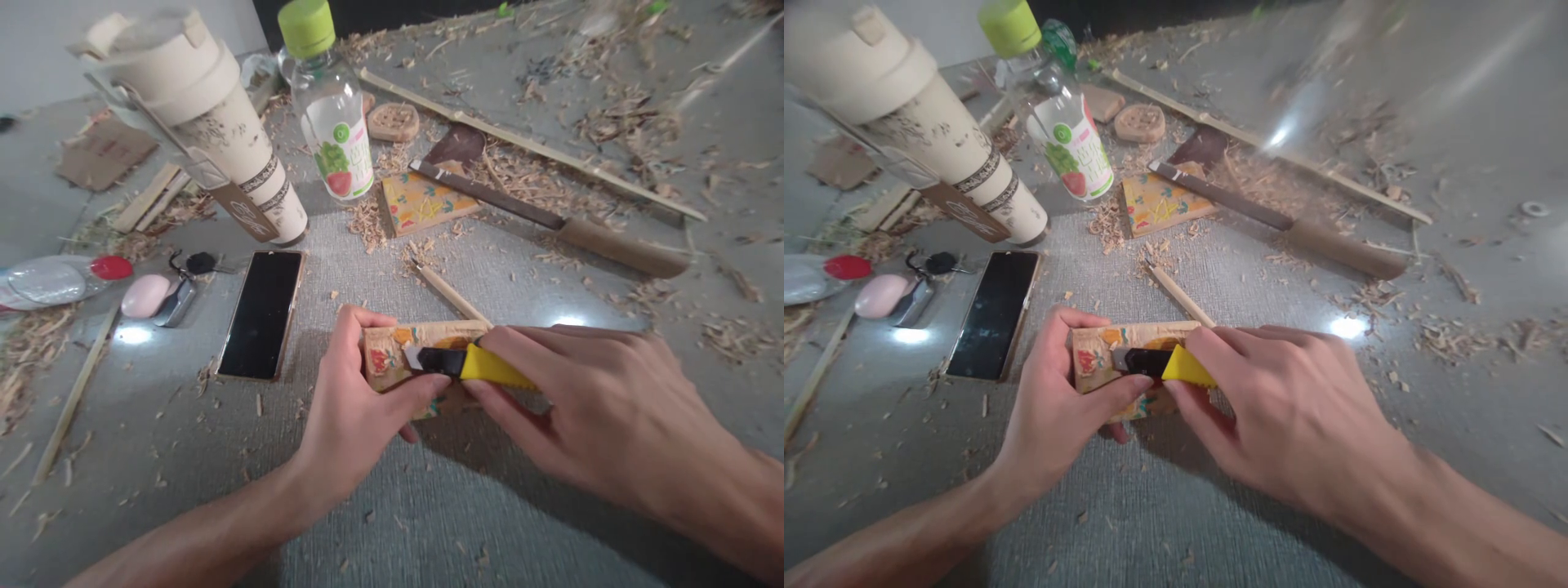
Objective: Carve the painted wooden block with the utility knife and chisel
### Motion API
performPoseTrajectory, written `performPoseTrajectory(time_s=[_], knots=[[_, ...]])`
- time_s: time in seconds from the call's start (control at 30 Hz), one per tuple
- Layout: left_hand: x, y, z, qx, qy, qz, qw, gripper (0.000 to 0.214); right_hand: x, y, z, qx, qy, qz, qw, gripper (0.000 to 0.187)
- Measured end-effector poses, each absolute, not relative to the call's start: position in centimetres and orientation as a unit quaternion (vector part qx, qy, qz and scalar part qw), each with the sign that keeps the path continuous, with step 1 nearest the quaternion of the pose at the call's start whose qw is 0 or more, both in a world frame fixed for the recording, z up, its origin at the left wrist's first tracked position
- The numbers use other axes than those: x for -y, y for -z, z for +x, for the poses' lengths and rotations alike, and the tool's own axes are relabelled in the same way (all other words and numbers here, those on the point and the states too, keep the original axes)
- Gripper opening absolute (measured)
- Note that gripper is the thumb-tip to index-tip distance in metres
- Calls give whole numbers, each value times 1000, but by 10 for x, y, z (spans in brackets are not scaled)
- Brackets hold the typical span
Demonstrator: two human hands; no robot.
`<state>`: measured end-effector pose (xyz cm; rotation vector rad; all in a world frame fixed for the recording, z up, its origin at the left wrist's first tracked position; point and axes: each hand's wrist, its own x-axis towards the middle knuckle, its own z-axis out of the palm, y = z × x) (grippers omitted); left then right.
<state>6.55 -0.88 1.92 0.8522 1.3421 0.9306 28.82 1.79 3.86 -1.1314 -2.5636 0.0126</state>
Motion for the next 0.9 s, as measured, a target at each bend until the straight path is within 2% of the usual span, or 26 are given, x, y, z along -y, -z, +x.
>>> performPoseTrajectory(time_s=[0.37, 0.6, 0.9], knots=[[11, -19, 68, -583, -412, 358, 602, 66, -13, -36, 292, 898, -78, -407, 149, 29], [10, -21, 69, -583, -424, 343, 603, 72, -12, -40, 289, 901, -9, -400, 166, 29], [14, -18, 68, -570, -433, 369, 593, 70, -10, -34, 289, 898, -106, -402, 147, 30]])
